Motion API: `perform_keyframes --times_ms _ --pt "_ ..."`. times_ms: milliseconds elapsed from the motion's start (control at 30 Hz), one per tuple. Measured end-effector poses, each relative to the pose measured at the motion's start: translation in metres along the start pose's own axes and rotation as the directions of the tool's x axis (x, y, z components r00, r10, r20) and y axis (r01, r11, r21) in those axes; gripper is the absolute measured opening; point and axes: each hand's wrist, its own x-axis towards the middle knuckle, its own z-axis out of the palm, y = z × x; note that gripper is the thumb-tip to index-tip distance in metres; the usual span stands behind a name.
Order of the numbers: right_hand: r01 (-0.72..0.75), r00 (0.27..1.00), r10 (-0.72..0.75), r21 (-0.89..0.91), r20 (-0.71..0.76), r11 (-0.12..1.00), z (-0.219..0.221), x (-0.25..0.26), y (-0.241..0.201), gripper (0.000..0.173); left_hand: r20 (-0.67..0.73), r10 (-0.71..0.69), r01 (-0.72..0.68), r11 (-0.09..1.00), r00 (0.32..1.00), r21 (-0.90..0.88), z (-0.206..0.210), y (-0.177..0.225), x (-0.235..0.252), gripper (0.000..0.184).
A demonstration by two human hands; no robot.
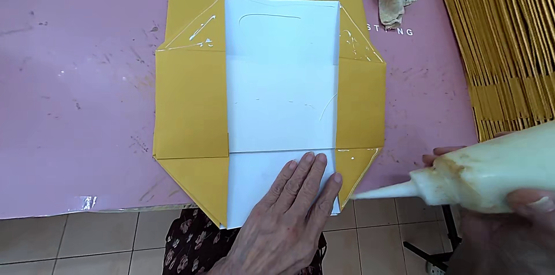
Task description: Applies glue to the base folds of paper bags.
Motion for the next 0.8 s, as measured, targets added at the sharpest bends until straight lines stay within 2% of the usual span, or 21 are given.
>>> perform_keyframes --times_ms 67,133,267,367,567,667,800 --pt "-0.026 0.993 0.029 0.034 -0.112 0.999 -0.004 0.01 0.005 0.083 0.004 -0.002 0.002 1.0 1.0 -0.006 0.0 0.0 0.0 0.043" --pt "-0.028 0.981 0.033 0.024 -0.191 0.999 -0.009 0.02 0.013 0.074 0.005 -0.004 0.004 1.0 1.0 -0.001 0.0 0.0 0.0 0.043" --pt "-0.045 0.972 0.044 -0.002 -0.232 0.999 -0.012 0.031 0.02 0.062 0.006 -0.004 0.004 1.0 1.0 -0.005 0.0 0.001 -0.001 0.043" --pt "-0.048 0.977 0.05 0.012 -0.209 0.999 -0.009 0.028 0.018 0.069 0.004 -0.005 0.005 1.0 1.0 -0.001 0.0 0.0 -0.001 0.043" --pt "-0.007 0.989 0.006 -0.01 -0.15 1.0 -0.007 0.006 0.007 0.093 -0.003 -0.014 0.014 1.0 1.0 -0.028 0.0 0.0 0.0 0.042" --pt "0.04 0.993 -0.044 -0.037 -0.114 0.999 -0.001 -0.006 0.001 0.093 -0.005 -0.015 0.015 0.999 1.0 -0.033 -0.001 0.0 0.0 0.041" --pt "0.097 0.995 -0.097 -0.085 0.006 0.992 0.0 -0.017 -0.006 0.088 -0.003 -0.015 0.015 0.999 1.0 -0.035 -0.002 0.0 0.0 0.041"
